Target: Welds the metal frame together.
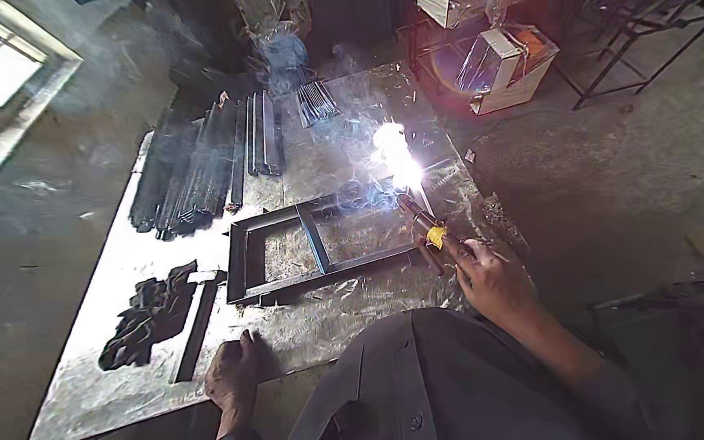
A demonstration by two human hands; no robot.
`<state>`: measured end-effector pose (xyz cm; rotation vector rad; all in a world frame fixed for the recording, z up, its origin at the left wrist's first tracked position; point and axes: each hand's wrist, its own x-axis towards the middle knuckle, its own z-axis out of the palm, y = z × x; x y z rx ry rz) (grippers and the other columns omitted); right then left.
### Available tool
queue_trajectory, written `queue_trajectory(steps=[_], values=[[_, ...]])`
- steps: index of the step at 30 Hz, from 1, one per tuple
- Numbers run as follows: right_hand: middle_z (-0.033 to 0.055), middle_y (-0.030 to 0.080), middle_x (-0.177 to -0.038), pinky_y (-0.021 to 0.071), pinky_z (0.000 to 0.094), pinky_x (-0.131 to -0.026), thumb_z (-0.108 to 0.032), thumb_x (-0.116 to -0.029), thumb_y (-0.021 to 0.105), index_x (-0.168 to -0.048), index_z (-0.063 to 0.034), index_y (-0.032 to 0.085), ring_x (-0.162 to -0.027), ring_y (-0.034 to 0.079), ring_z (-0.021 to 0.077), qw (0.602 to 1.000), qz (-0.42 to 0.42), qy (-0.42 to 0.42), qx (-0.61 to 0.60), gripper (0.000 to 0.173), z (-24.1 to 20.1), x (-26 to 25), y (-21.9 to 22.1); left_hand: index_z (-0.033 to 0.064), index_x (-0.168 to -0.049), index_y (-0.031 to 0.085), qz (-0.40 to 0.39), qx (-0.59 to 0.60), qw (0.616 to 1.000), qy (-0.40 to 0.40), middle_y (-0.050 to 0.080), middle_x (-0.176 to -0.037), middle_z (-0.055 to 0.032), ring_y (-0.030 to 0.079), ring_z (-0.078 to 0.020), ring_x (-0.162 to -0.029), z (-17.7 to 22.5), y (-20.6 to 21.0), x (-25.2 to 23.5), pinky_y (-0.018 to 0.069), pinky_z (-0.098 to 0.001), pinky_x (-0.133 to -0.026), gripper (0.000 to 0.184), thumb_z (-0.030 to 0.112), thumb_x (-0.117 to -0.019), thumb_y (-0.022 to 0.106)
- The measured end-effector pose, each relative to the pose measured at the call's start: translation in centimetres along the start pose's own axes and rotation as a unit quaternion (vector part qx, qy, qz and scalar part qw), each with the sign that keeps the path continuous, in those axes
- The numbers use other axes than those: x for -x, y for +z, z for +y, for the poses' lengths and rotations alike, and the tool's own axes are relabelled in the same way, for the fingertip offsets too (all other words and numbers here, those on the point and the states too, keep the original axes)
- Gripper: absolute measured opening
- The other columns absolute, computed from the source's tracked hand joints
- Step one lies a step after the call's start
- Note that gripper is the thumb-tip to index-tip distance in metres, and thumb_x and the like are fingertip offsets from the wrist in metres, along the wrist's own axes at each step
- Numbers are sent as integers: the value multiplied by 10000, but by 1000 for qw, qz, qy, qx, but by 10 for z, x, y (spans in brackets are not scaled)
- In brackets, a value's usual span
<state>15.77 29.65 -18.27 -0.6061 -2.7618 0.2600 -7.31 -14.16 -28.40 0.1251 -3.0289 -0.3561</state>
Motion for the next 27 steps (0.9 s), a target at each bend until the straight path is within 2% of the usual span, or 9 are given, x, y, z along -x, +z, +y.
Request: queue_trajectory(steps=[4,6,10,13,17,20,24,26,27], values=[[217,703,-1172,593,499,-641,-181,-957,570,-1447,-249,612,-851,737,367,1000,7,3,-1,496,0,1,2,-41,-1019,704,4,10,1000,-5,712,-1006,-281,678,-482,-1042,2,-1,1,472,-710,-903,504,434,-1049,540],[224,702,-1171,593,511,-644,-178,-955,582,-1447,-245,612,-856,736,378,1000,4,8,-10,497,-1,0,1,-40,-1038,704,0,10,1000,-10,711,-1022,-285,680,-478,-1051,3,-2,1,474,-704,-914,511,442,-1053,536],[221,696,-1186,595,502,-684,-165,-941,600,-1456,-250,602,-900,733,372,1000,-4,14,-22,523,-2,-2,0,-48,-984,699,5,12,1000,4,705,-982,-289,683,-480,-1009,2,-2,1,479,-697,-889,513,435,-1048,538],[226,694,-1184,594,506,-697,-184,-960,586,-1456,-260,601,-917,729,377,1000,-11,18,-17,502,-2,-1,0,-42,-988,701,14,10,1000,6,710,-964,-274,690,-465,-993,1,0,0,486,-688,-882,500,429,-1046,544],[211,710,-1153,582,533,-629,-185,-953,584,-1458,-234,602,-846,732,384,1000,-2,12,15,508,-4,1,1,-49,-1091,710,2,-7,1000,-2,713,-1078,-301,674,-492,-1101,4,-3,1,473,-697,-948,503,414,-1066,517],[207,708,-1162,588,530,-690,-196,-960,577,-1450,-246,608,-894,731,376,1000,-2,16,6,493,-3,2,2,-49,-1045,705,8,-15,1000,7,713,-1027,-293,686,-488,-1047,2,0,0,490,-696,-895,505,422,-1058,522],[217,726,-1080,567,546,-595,-217,-962,569,-1422,-215,630,-794,729,401,999,-4,17,26,464,-5,1,0,-28,-1140,711,-3,-5,1000,-14,712,-1137,-281,665,-461,-1152,5,-2,1,463,-675,-998,502,431,-1058,526],[207,724,-1101,577,559,-635,-220,-972,572,-1407,-215,640,-847,730,402,1000,0,22,20,440,-8,1,-2,-40,-1092,711,7,8,1000,-8,715,-1089,-294,675,-481,-1108,7,-4,2,470,-697,-953,491,419,-1049,544],[210,725,-1074,575,558,-620,-216,-967,575,-1397,-206,650,-828,729,403,1000,7,20,19,437,-7,1,-1,-37,-1074,710,11,6,1000,-5,716,-1064,-287,682,-476,-1082,5,-2,2,478,-698,-929,496,428,-1044,541]])
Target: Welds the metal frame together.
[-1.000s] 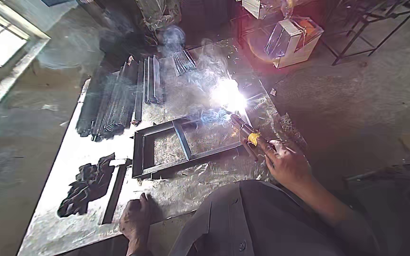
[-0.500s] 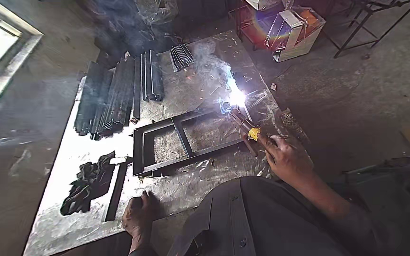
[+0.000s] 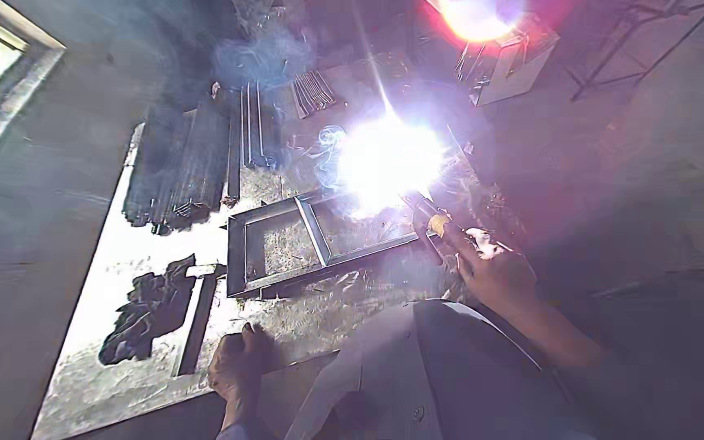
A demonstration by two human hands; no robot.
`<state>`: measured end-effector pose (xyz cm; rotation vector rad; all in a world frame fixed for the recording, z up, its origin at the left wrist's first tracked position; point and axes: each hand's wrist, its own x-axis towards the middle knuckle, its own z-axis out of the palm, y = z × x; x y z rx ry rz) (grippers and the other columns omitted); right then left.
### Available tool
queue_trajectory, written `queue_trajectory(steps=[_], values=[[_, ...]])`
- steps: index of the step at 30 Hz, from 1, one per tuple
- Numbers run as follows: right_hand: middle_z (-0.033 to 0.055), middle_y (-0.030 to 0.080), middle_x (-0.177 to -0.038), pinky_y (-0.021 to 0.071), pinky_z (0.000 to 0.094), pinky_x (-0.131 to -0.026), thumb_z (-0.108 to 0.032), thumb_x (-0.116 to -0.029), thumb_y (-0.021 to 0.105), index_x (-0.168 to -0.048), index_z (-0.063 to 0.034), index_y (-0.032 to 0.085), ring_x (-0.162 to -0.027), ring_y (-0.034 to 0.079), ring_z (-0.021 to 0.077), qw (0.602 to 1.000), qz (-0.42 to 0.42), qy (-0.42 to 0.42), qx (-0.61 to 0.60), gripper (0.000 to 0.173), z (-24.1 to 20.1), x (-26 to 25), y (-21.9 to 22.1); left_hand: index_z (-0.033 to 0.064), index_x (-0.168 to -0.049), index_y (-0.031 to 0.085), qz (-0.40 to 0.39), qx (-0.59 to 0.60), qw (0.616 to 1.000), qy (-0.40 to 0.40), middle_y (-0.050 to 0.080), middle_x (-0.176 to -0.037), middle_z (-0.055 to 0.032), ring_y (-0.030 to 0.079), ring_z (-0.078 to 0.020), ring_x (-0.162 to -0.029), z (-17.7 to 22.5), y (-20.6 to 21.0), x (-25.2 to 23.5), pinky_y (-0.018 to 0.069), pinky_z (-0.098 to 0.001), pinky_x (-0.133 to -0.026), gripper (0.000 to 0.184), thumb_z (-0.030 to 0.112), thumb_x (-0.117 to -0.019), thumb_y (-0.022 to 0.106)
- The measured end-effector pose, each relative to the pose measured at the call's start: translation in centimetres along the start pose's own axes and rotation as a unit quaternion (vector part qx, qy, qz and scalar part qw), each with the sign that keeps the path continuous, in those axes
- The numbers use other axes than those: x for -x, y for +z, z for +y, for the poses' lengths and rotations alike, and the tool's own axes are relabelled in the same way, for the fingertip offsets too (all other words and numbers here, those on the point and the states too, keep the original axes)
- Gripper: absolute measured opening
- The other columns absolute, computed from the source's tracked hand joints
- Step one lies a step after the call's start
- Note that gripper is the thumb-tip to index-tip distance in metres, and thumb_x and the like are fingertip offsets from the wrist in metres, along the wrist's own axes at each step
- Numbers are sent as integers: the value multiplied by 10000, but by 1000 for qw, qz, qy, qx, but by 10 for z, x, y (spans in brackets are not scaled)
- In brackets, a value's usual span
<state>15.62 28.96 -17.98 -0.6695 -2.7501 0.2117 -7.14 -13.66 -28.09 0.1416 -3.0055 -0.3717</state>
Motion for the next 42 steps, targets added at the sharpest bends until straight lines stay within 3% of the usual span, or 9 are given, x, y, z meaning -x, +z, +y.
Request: queue_trajectory(steps=[10,14,18,19,21,27,36,39,42], values=[[224,712,-1137,587,554,-682,-203,-965,599,-1409,-212,641,-878,731,398,1000,-8,12,-28,447,-1,-6,1,-37,-1040,704,2,3,1000,4,714,-1024,-285,686,-477,-1049,-1,1,-1,478,-701,-896,492,420,-1057,524],[228,726,-916,558,570,-582,-222,-960,571,-1311,-146,712,-728,716,415,1000,-9,7,-11,386,-2,-7,0,-19,-1094,708,-11,4,1000,-14,717,-1076,-273,679,-461,-1095,0,-1,-1,475,-685,-935,496,439,-1057,524],[231,731,-988,569,564,-627,-214,-950,600,-1409,-188,648,-771,723,412,1000,-14,15,-24,462,-3,-9,-2,-26,-1041,710,6,5,1000,6,721,-1013,-272,695,-465,-1031,-6,4,-2,490,-693,-890,496,435,-1052,527],[227,715,-1104,580,563,-707,-210,-962,592,-1454,-223,606,-877,725,406,998,-34,30,-36,492,-3,-10,-4,-34,-1034,707,8,9,1000,11,717,-1004,-276,692,-470,-1024,-7,5,-2,486,-694,-886,492,425,-1051,531],[226,707,-1161,583,559,-726,-217,-963,586,-1459,-240,601,-899,728,401,998,-34,35,-42,497,-2,-11,-2,-35,-1017,703,10,12,1000,12,714,-988,-271,692,-464,-1014,-9,7,-3,483,-690,-884,491,425,-1050,537],[217,732,-1043,573,565,-665,-241,-957,584,-1438,-241,624,-813,727,397,999,-9,22,-43,483,2,-11,2,-35,-1019,699,5,12,1000,5,713,-985,-274,693,-464,-1009,-8,6,-4,485,-689,-876,501,437,-1049,535],[219,720,-1130,584,566,-725,-215,-952,617,-1477,-249,583,-886,730,400,997,-24,25,-66,527,2,-14,0,-37,-1015,694,-10,15,1000,-8,704,-1006,-281,677,-470,-1037,-2,1,-1,464,-701,-895,505,440,-1049,530],[203,742,-1008,576,571,-684,-240,-955,599,-1427,-190,631,-817,730,397,998,-16,19,-52,475,2,-13,1,-39,-1053,700,-14,7,1000,-11,707,-1050,-284,672,-470,-1080,-2,1,-2,461,-695,-929,512,444,-1049,529],[209,737,-1048,580,573,-692,-228,-949,608,-1427,-190,632,-844,731,401,999,-17,13,-49,480,2,-13,1,-28,-1024,712,10,18,1000,5,719,-1015,-277,688,-472,-1048,-6,4,-2,470,-703,-907,492,438,-1037,555]])
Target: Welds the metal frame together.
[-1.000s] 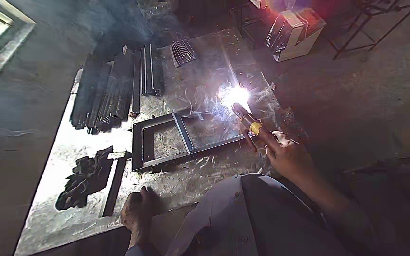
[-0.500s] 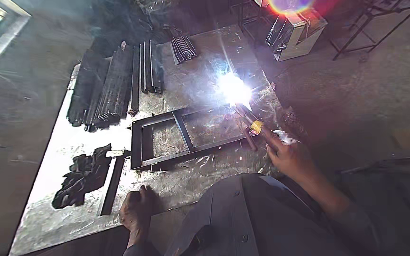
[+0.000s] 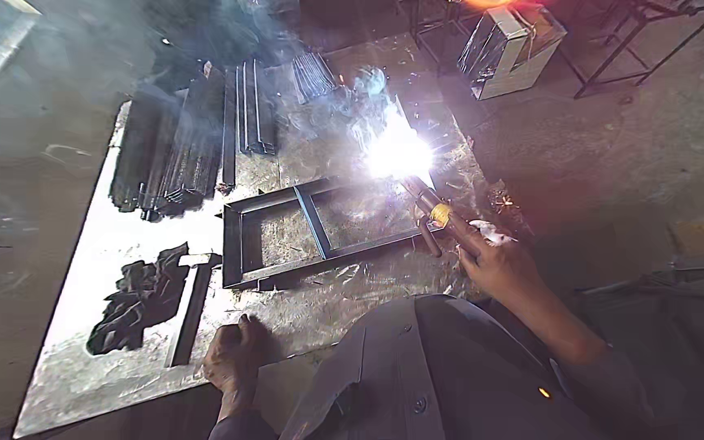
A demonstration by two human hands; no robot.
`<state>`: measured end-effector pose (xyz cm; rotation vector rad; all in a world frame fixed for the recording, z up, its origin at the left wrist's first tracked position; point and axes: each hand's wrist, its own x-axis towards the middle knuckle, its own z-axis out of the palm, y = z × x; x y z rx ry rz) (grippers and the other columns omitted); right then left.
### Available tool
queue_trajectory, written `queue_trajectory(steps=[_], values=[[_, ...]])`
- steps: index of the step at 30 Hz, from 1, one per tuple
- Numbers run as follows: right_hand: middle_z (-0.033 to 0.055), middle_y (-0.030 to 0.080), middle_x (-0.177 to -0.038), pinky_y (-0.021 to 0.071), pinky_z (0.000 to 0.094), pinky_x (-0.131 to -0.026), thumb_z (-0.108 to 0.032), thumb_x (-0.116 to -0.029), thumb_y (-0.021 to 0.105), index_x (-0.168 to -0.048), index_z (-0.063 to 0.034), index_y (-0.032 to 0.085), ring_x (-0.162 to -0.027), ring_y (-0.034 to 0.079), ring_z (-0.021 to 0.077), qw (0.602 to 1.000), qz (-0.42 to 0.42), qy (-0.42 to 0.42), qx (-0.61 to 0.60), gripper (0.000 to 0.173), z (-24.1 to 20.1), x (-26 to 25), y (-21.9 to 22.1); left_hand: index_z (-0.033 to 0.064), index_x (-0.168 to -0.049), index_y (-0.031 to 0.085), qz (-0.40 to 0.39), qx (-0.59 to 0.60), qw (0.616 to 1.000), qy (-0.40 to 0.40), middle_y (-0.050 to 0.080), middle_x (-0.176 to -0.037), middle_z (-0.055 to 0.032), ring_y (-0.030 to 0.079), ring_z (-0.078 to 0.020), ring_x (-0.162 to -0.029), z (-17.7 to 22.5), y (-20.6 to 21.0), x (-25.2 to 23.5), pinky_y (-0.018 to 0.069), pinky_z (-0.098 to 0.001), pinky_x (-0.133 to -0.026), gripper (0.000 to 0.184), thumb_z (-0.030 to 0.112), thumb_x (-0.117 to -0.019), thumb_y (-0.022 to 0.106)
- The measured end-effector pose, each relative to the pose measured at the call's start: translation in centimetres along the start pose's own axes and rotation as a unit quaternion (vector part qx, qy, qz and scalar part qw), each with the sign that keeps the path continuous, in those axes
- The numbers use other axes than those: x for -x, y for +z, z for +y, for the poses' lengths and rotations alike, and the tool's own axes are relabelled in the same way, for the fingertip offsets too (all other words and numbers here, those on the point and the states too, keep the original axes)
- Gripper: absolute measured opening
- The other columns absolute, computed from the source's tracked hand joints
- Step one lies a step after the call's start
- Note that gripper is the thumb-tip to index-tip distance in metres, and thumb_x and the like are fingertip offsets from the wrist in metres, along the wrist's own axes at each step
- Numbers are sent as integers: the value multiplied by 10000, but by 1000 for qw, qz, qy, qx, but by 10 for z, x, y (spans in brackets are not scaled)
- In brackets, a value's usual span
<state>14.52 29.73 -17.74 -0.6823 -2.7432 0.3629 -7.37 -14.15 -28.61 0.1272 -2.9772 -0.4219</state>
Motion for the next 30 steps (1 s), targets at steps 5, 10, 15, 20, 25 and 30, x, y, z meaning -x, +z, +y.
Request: queue_trajectory(steps=[5,10,15,20,25,30], values=[[199,737,-1074,584,572,-709,-216,-948,605,-1440,-194,622,-874,732,393,1000,8,-11,-9,492,1,-2,1,-9,-1093,713,-9,-3,1000,-14,715,-1086,-274,670,-466,-1112,-3,2,-1,458,-702,-952,505,465,-1038,547],[225,727,-1085,576,580,-682,-220,-951,608,-1457,-217,603,-850,730,407,1000,4,-2,-20,507,2,-2,3,-25,-1057,709,-4,-5,1000,1,716,-1044,-279,680,-470,-1075,-3,2,0,460,-705,-923,509,448,-1047,522],[210,734,-1033,572,568,-662,-217,-949,605,-1475,-241,586,-799,725,391,1000,7,8,-15,528,0,-3,2,-27,-999,701,-6,-10,1000,-9,714,-994,-265,688,-457,-1034,2,0,-1,471,-688,-897,488,427,-1054,528],[212,739,-994,566,584,-663,-225,-954,606,-1457,-219,606,-786,722,405,1000,-6,13,-9,502,-1,-3,-1,-35,-1009,705,-2,-8,1000,-2,718,-981,-266,694,-456,-1012,5,-3,1,477,-682,-897,471,404,-1053,540],[225,738,-1014,567,600,-675,-236,-954,619,-1285,-114,714,-835,728,430,1000,-8,18,3,366,-2,-4,-2,-26,-1087,712,-11,-16,1000,-17,721,-1071,-269,682,-455,-1096,4,-1,0,469,-681,-949,492,431,-1051,534],[209,737,-979,566,584,-649,-211,-939,619,-1424,-175,631,-788,724,405,1000,13,1,-4,486,0,-5,1,-39,-1069,709,-10,-24,1000,-11,721,-1036,-280,687,-473,-1068,7,-4,1,472,-695,-923,496,422,-1050,528]])
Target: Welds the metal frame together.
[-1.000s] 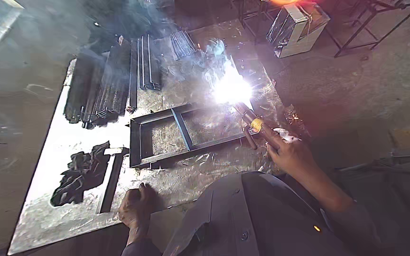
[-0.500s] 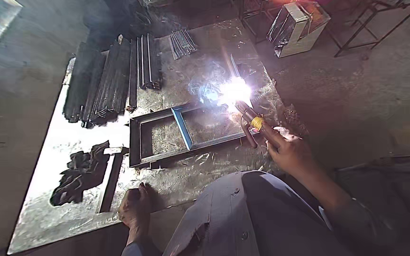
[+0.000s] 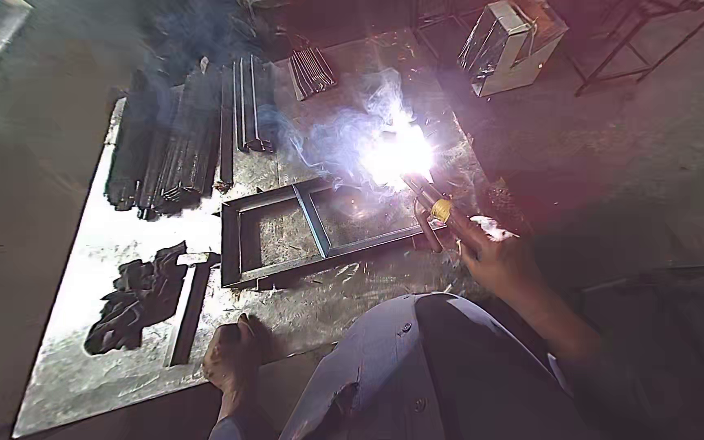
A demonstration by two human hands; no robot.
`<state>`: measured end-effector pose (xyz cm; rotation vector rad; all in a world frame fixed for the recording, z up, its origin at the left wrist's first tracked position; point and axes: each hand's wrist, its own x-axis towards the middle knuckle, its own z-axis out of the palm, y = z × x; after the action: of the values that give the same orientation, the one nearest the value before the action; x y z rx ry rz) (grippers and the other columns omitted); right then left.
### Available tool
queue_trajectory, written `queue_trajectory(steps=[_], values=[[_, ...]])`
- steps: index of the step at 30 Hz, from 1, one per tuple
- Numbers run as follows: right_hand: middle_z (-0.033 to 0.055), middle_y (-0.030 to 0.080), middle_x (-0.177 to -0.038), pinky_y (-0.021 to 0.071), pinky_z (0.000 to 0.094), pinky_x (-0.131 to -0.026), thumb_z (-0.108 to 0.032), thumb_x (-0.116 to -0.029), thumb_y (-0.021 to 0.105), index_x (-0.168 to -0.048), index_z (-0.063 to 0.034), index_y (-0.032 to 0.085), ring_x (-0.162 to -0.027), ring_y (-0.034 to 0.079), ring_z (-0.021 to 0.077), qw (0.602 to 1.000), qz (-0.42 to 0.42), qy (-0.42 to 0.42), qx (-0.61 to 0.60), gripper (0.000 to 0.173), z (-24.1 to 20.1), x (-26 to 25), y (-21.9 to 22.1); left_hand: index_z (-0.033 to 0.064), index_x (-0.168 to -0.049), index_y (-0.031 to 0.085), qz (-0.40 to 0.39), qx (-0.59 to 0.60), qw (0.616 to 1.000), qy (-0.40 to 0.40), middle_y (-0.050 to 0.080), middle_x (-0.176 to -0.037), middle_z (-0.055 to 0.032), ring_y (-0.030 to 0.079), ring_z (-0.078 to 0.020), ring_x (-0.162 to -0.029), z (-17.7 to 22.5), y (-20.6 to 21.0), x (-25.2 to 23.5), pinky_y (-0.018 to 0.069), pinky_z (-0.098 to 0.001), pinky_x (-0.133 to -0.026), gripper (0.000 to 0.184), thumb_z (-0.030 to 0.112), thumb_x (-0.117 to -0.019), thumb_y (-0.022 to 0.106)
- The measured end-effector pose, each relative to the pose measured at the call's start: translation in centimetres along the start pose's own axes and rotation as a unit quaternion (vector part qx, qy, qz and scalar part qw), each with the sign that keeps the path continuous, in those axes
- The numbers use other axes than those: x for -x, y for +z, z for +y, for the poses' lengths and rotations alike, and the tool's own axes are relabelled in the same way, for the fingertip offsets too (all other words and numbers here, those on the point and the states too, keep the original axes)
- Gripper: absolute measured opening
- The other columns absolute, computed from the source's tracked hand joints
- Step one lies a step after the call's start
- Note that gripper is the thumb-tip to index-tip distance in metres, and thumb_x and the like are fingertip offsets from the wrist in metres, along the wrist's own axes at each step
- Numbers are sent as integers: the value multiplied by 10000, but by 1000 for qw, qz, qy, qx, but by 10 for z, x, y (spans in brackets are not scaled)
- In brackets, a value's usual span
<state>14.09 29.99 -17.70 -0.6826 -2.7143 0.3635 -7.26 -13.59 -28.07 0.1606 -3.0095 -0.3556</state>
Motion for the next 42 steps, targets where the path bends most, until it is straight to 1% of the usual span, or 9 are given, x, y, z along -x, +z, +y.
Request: queue_trajectory(steps=[4,9,15,17,21,24,27,32,42], values=[[223,724,-1116,576,585,-695,-213,-944,626,-1358,-139,678,-868,731,409,1000,-6,-2,-12,424,-1,0,0,-14,-997,706,6,5,1000,1,715,-972,-248,691,-444,-1009,-6,7,-2,479,-686,-880,508,458,-1036,523],[220,732,-897,553,591,-633,-241,-952,608,-1350,-150,684,-750,717,423,1000,-21,13,-1,416,-1,-1,-1,-32,-1032,710,11,7,1000,0,719,-1006,-268,693,-459,-1038,-6,7,-2,482,-690,-908,503,442,-1040,541],[228,725,-1109,574,597,-691,-215,-939,636,-1313,-117,698,-859,729,423,1000,-11,2,-16,392,0,-2,0,-40,-1013,703,10,12,1000,0,716,-991,-267,691,-459,-1023,-2,3,-1,476,-686,-900,496,426,-1044,537],[224,718,-1137,580,582,-710,-214,-946,634,-1390,-161,658,-884,731,409,1000,-13,-1,-18,447,1,-3,2,-37,-1016,704,7,10,1000,2,716,-999,-266,693,-453,-1030,-2,3,-1,483,-675,-904,496,423,-1051,523],[195,741,-1052,571,594,-763,-235,-931,663,-1335,-143,684,-893,729,380,995,-29,46,-81,414,6,-5,-5,-35,-1068,702,-9,3,1000,-11,715,-1056,-278,681,-468,-1077,0,1,0,474,-692,-928,501,433,-1051,524],[94,742,-1060,578,433,-776,-247,-909,701,-1461,-224,593,-856,700,191,972,-19,99,-212,563,10,-6,-24,-39,-1035,700,-4,17,1000,-3,712,-998,-282,687,-477,-1013,-1,-1,1,485,-697,-881,501,434,-1045,533],[27,728,-1027,583,261,-594,-209,-910,702,-1501,-212,537,-670,664,77,922,-18,142,-361,614,14,-8,-39,-31,-1009,697,-7,26,1000,2,709,-980,-266,686,-454,-999,-4,1,2,474,-689,-893,520,458,-1039,522],[68,722,-895,561,252,-491,-129,-925,682,-1501,-118,529,-575,648,122,887,-24,153,-435,595,18,-17,-32,-50,-1054,690,-20,20,1000,-8,702,-1054,-296,669,-481,-1085,1,-3,1,458,-696,-932,538,451,-1054,496],[66,734,-959,587,272,-547,-165,-919,708,-1493,-163,544,-610,666,101,927,-27,151,-341,597,15,-25,-19,-76,-1028,683,-24,25,999,4,695,-1042,-317,668,-502,-1069,4,-7,3,459,-703,-922,533,416,-1069,483]])
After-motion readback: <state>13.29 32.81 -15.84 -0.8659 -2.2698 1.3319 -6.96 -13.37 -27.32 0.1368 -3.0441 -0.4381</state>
